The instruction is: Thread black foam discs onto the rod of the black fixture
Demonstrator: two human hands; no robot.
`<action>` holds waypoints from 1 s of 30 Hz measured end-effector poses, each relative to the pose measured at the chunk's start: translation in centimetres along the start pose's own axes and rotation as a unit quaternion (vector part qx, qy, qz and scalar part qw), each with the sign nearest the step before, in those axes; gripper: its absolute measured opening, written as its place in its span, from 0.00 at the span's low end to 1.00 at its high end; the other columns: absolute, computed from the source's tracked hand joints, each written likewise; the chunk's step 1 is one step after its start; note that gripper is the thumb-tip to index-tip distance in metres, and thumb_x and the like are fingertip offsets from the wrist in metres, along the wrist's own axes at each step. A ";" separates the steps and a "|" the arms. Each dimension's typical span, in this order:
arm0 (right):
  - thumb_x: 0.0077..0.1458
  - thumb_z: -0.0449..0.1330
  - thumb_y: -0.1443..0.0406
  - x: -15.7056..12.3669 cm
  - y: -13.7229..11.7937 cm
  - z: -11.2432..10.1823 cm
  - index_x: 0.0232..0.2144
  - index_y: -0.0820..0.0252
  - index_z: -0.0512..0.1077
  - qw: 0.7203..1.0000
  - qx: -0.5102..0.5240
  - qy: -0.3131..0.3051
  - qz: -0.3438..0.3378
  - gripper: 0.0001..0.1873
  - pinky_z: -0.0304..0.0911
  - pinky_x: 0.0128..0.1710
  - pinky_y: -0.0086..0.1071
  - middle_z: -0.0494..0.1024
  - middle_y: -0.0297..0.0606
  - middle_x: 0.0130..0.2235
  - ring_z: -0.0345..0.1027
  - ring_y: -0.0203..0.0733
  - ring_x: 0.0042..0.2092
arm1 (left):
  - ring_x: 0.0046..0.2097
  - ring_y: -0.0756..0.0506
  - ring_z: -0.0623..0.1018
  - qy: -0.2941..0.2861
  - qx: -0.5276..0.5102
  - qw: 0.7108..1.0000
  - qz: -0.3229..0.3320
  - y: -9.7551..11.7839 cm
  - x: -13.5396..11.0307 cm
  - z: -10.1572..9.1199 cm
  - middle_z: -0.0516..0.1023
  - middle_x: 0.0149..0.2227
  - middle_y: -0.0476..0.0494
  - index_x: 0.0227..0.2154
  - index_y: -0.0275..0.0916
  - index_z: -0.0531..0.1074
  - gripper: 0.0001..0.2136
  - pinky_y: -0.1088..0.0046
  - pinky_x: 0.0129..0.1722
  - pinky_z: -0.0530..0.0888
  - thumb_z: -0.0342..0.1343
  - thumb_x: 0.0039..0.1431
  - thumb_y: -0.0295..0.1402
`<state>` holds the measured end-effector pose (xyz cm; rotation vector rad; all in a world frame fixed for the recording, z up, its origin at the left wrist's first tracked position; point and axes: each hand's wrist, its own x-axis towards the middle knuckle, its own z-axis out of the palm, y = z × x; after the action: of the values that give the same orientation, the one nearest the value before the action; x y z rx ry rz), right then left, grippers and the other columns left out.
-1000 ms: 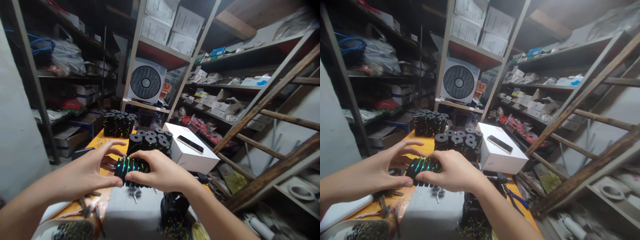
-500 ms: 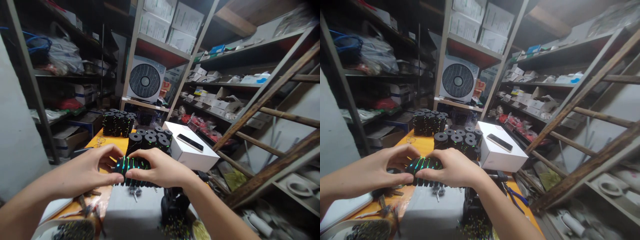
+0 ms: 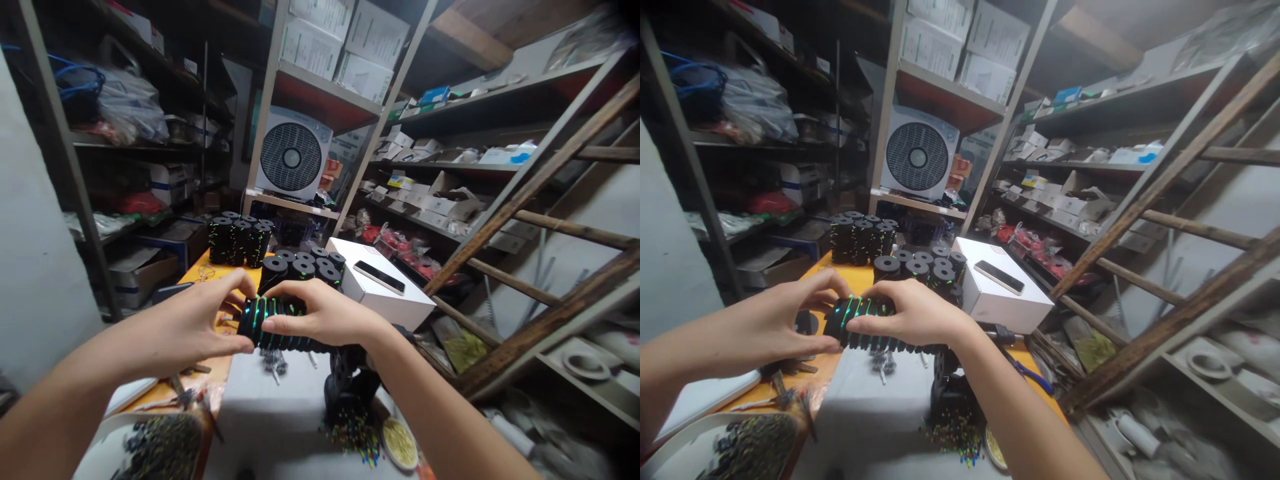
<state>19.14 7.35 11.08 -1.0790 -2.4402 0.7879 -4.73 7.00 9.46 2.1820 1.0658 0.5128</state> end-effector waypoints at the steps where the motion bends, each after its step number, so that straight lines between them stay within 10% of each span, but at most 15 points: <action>1: 0.59 0.62 0.50 0.0 0.0 0.0 0.51 0.60 0.74 1.000 0.003 -0.001 -0.001 0.25 0.63 0.42 0.32 0.79 0.36 0.46 0.72 0.40 0.44 | 0.50 0.43 0.74 -0.004 0.000 1.000 0.003 0.1 0.0 0.0 0.73 0.48 0.47 0.46 0.46 0.60 0.18 0.63 0.50 0.72 0.62 0.58 0.39; 10: 0.57 0.63 0.50 0.2 0.4 0.3 0.53 0.60 0.73 1.000 -0.001 0.009 0.011 0.28 0.61 0.40 0.30 0.77 0.36 0.44 0.69 0.38 0.42 | 0.54 0.44 0.73 0.002 0.034 0.999 0.011 1.0 -0.2 -0.2 0.68 0.54 0.48 0.54 0.51 0.57 0.29 0.68 0.49 0.72 0.65 0.54 0.39; 30: 0.58 0.62 0.48 -0.5 0.1 1.0 0.56 0.58 0.69 0.994 -0.077 0.064 -0.048 0.30 0.63 0.40 0.33 0.79 0.38 0.43 0.72 0.43 0.43 | 0.46 0.42 0.78 0.027 0.021 0.999 0.014 1.0 0.6 0.5 0.78 0.47 0.46 0.47 0.44 0.66 0.20 0.67 0.45 0.72 0.61 0.57 0.48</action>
<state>19.05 6.69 10.20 -1.0226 -2.4544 0.4908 -3.56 6.85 9.85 2.2346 1.0843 0.5703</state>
